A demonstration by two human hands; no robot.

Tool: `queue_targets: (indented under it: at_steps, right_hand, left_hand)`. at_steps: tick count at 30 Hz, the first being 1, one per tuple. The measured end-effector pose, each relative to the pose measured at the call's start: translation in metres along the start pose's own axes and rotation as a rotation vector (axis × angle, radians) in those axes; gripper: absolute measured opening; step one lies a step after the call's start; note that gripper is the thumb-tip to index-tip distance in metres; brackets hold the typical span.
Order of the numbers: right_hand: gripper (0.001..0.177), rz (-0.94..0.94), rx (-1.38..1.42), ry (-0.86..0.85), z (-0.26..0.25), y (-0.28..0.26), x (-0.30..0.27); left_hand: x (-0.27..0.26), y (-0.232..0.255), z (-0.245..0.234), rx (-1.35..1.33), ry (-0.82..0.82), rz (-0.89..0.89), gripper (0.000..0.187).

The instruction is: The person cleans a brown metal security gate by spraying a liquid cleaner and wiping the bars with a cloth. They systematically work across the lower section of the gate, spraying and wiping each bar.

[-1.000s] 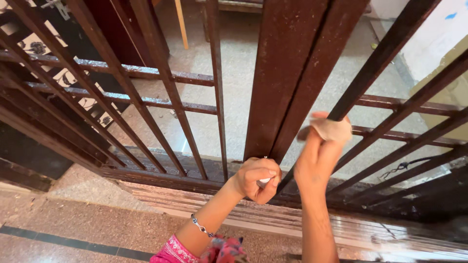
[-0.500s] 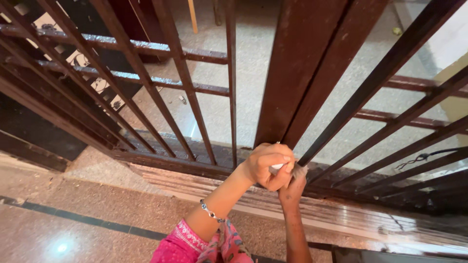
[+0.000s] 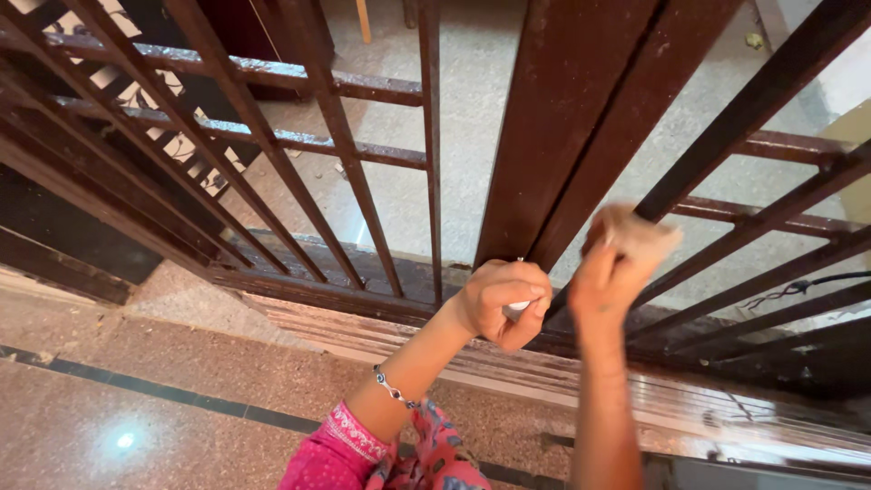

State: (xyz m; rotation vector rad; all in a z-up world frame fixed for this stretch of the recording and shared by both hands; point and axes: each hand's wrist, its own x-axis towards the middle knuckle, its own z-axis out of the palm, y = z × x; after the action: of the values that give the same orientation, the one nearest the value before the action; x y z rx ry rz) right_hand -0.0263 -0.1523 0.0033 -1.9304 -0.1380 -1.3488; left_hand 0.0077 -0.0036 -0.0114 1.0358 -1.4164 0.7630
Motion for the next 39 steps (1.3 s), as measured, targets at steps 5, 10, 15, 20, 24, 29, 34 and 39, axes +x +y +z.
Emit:
queue_targets:
  at_steps: [5,10,15,20,24,29,34,39]
  right_hand:
    - [0.024,0.331,0.172,-0.053,0.019,0.050,-0.102]
    - [0.024,0.495,0.317,-0.105,0.026,0.050,-0.157]
    - [0.030,0.197,-0.034,-0.153,0.006,0.018,-0.165]
    - [0.053,0.524,-0.271,-0.181,-0.024,-0.014,-0.141]
    - [0.041,0.287,-0.068,0.120,-0.053,-0.050,-0.079]
    - [0.028,-0.363,-0.295,0.450,-0.072,-0.068,0.031]
    - [0.030,-0.310,-0.655,0.201,-0.058,-0.072,0.100]
    - [0.015,-0.388,-1.235,-0.016,-0.060,-0.084,0.105]
  left_hand:
    - [0.003,0.001,-0.002,-0.004,0.005,0.011,0.043]
    - [0.005,0.005,-0.002,0.004,0.029,-0.006,0.043]
    - [0.005,0.006,0.001,-0.002,0.051,0.012,0.040]
    - [0.004,0.003,0.002,-0.009,0.037,0.025,0.039]
    - [0.001,0.003,0.002,0.005,0.035,0.023,0.038]
    - [0.002,0.004,0.003,0.018,0.039,0.024,0.037]
    - [0.005,0.004,0.002,0.017,0.030,0.019,0.037]
    - [-0.002,0.002,0.003,0.016,0.048,0.030,0.037]
